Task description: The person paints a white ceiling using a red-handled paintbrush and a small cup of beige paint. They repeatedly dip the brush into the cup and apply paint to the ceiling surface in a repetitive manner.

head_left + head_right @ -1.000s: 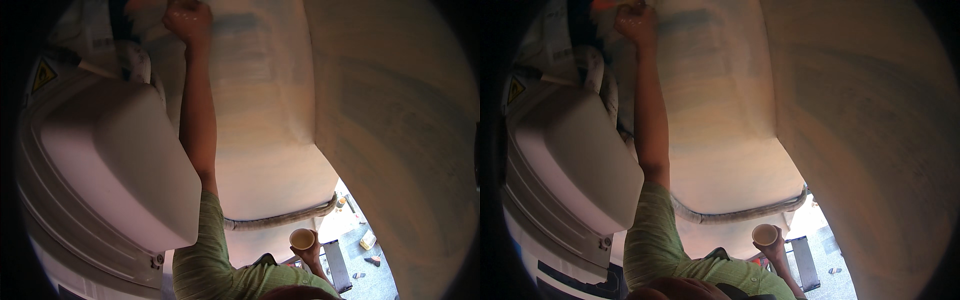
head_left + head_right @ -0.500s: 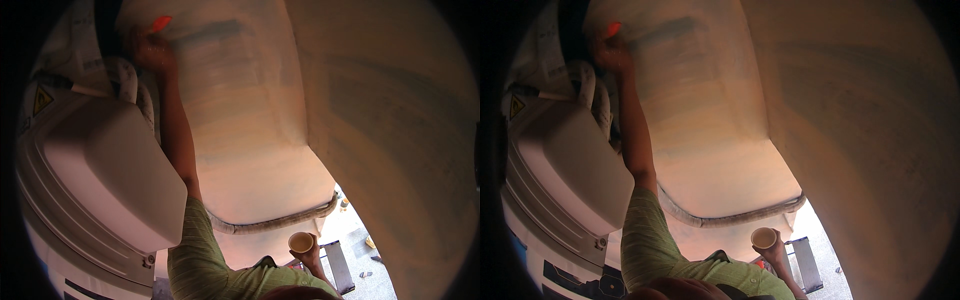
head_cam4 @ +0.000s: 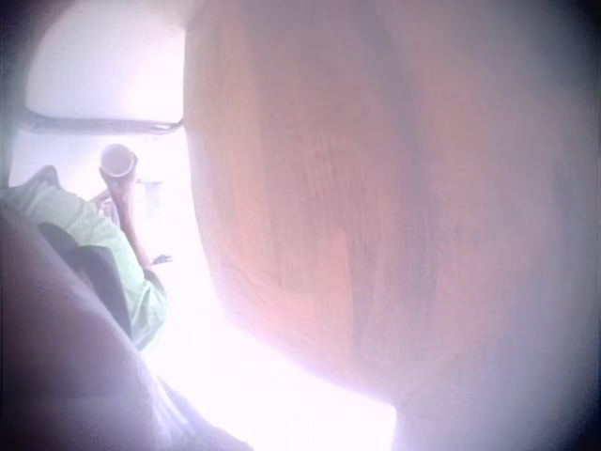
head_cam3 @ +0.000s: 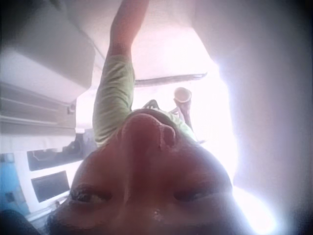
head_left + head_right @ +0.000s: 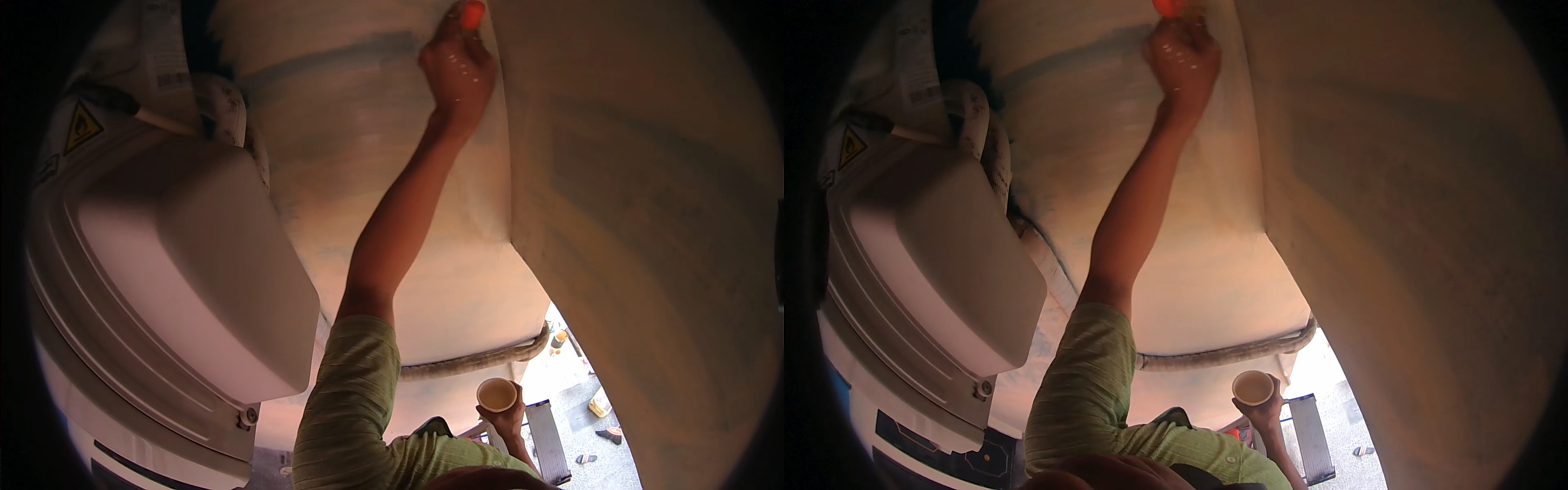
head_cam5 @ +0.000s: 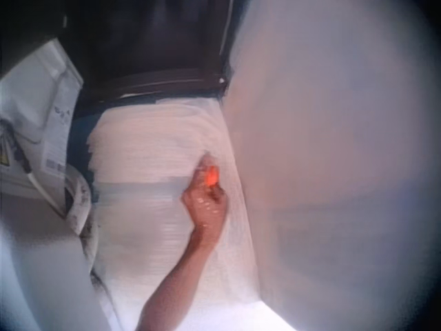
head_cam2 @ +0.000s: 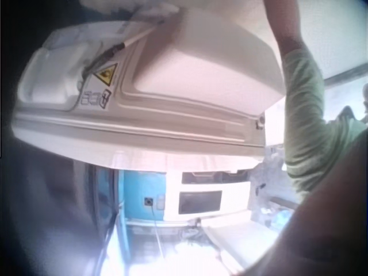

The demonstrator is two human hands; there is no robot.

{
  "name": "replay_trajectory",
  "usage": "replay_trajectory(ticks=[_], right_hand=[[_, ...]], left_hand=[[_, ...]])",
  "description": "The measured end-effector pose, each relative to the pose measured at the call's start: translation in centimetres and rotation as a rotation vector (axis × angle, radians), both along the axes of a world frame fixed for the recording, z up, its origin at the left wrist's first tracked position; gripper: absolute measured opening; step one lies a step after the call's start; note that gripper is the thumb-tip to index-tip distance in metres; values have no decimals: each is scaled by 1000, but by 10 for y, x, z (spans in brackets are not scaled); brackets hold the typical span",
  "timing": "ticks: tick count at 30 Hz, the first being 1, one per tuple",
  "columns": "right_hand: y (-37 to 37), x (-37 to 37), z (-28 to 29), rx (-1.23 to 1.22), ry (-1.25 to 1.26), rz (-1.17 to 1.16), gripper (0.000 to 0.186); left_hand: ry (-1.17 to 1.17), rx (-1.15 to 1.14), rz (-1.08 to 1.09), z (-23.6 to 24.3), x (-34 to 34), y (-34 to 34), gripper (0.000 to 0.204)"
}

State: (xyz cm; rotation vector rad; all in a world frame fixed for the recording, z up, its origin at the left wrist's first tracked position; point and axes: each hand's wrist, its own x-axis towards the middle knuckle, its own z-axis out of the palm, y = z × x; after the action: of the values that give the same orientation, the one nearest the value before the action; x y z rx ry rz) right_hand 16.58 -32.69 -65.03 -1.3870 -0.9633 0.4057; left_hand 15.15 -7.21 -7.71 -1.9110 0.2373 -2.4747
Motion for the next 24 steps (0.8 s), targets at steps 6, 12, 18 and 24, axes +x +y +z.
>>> replay_trajectory(ticks=[6, 12, 18, 24], right_hand=[[-2, -2, 8, -34, 17, 2, 86], [-2, -2, 3, -51, 30, 40, 85], [-3, -5, -4, -91, 15, 57, 86], [-4, -1, -8, -62, 3, 40, 87]], left_hand=[[-386, 449, 639, 50, -111, 45, 37], [-527, 264, 956, 84, -204, 96, 29], [-430, 415, 990, 89, -208, 129, 34], [-236, 236, 475, 49, -24, 71, 38]])
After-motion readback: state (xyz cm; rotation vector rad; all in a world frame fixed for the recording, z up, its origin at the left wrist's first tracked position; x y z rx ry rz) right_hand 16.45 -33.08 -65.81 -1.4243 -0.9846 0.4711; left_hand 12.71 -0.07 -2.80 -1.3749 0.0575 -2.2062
